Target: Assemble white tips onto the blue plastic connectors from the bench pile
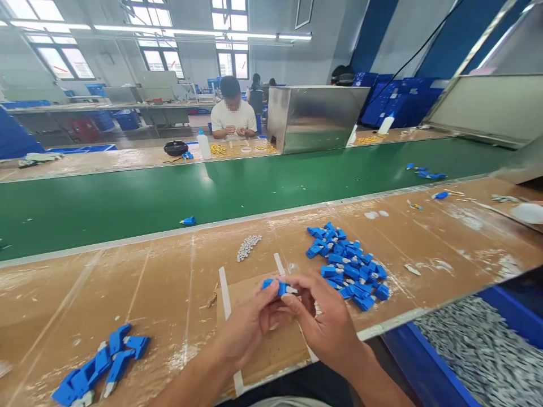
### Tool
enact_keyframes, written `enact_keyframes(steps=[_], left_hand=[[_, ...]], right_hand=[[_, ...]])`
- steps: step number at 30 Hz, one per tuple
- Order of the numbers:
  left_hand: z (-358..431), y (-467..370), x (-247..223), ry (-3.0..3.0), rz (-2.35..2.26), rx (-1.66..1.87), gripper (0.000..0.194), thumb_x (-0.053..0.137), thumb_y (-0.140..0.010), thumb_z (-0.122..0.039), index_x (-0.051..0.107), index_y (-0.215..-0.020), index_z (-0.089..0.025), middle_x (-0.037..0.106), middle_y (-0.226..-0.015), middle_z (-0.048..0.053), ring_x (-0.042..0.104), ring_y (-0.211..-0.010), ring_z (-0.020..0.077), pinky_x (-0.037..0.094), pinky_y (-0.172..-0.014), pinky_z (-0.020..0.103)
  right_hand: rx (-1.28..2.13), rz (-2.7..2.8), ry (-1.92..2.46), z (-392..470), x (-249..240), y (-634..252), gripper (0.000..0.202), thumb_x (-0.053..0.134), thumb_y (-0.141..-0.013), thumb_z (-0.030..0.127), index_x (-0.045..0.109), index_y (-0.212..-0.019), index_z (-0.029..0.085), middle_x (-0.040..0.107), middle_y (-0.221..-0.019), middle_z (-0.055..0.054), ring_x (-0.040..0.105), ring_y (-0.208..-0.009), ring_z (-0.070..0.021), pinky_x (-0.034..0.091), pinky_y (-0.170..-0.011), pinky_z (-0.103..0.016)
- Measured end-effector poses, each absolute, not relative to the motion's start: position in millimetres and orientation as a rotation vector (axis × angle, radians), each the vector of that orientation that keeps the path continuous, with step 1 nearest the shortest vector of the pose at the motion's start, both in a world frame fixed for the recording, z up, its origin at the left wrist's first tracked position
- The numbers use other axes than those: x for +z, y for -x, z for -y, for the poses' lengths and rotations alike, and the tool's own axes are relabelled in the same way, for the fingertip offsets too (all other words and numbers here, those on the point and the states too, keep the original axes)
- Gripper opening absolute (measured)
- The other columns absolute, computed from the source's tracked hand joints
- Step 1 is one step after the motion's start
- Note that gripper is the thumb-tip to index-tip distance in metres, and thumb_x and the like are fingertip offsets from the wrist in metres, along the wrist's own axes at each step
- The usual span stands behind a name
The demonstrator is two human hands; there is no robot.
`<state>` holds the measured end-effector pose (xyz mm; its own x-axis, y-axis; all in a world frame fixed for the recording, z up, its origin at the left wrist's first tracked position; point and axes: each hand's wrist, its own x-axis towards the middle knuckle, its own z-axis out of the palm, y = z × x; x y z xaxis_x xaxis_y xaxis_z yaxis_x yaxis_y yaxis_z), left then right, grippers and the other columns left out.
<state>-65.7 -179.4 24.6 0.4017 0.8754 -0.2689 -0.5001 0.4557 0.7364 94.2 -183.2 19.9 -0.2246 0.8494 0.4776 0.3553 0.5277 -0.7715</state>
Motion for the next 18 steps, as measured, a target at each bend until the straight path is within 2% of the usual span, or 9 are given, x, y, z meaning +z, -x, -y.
enact_keyframes(steps=[6,8,10,13,16,18], left_hand=[[174,98,18,-0.91,-0.85,0.705,0.023,0.077,-0.079,-0.036,0.075,-0.085,-0.015,0.055,-0.071,0.0,0.04,-0.061,0.0079,0.033,-0.055,0.018],[173,106,16,-1.006,-0.855,0.631,0.025,0.078,-0.076,-0.037,0.076,-0.085,-0.014,0.056,-0.071,0.001,0.039,-0.062,0.0089,0.03,-0.053,0.019],[175,111,16,-1.08,-0.856,0.607,0.029,0.078,-0.076,-0.038,0.077,-0.093,-0.015,0.059,-0.077,0.002,0.042,-0.065,0.0105,0.031,-0.052,0.02],[178,118,13,-1.113,-0.852,0.609,0.034,0.077,-0.077,-0.04,0.077,-0.101,-0.016,0.059,-0.079,0.002,0.043,-0.064,0.0107,0.035,-0.051,0.02],[179,131,7,-0.985,-0.905,0.734,0.03,0.079,-0.075,-0.039,0.077,-0.091,-0.015,0.056,-0.072,0.001,0.039,-0.058,0.0077,0.032,-0.049,0.019],[179,140,1,-0.879,-0.956,0.839,0.03,0.08,-0.074,-0.039,0.077,-0.089,-0.013,0.058,-0.073,0.002,0.037,-0.056,0.0058,0.029,-0.047,0.018]], right_hand=[[0.966,1.877,0.99,179,32,-102,0.011,0.056,-0.097,0.026,0.064,-0.103,0.02,0.062,-0.088,-0.002,0.056,-0.073,-0.0152,0.045,-0.068,-0.028],[1.058,1.888,0.973,180,31,-100,0.013,0.057,-0.097,0.028,0.065,-0.101,0.02,0.06,-0.086,-0.001,0.055,-0.073,-0.0147,0.044,-0.067,-0.027],[1.114,1.882,0.975,182,27,-96,0.016,0.055,-0.098,0.029,0.067,-0.102,0.02,0.06,-0.087,-0.001,0.055,-0.074,-0.0147,0.044,-0.069,-0.028],[1.268,1.799,0.965,183,16,-93,0.022,0.057,-0.097,0.033,0.064,-0.115,0.022,0.06,-0.09,-0.002,0.057,-0.078,-0.0158,0.046,-0.072,-0.029],[1.365,1.681,1.022,184,1,-98,0.039,0.063,-0.094,0.037,0.055,-0.13,0.025,0.06,-0.095,-0.003,0.058,-0.082,-0.0175,0.048,-0.073,-0.029],[1.292,1.735,1.135,184,-11,-104,0.032,0.064,-0.093,0.036,0.059,-0.122,0.024,0.059,-0.094,-0.002,0.057,-0.079,-0.017,0.047,-0.071,-0.029]])
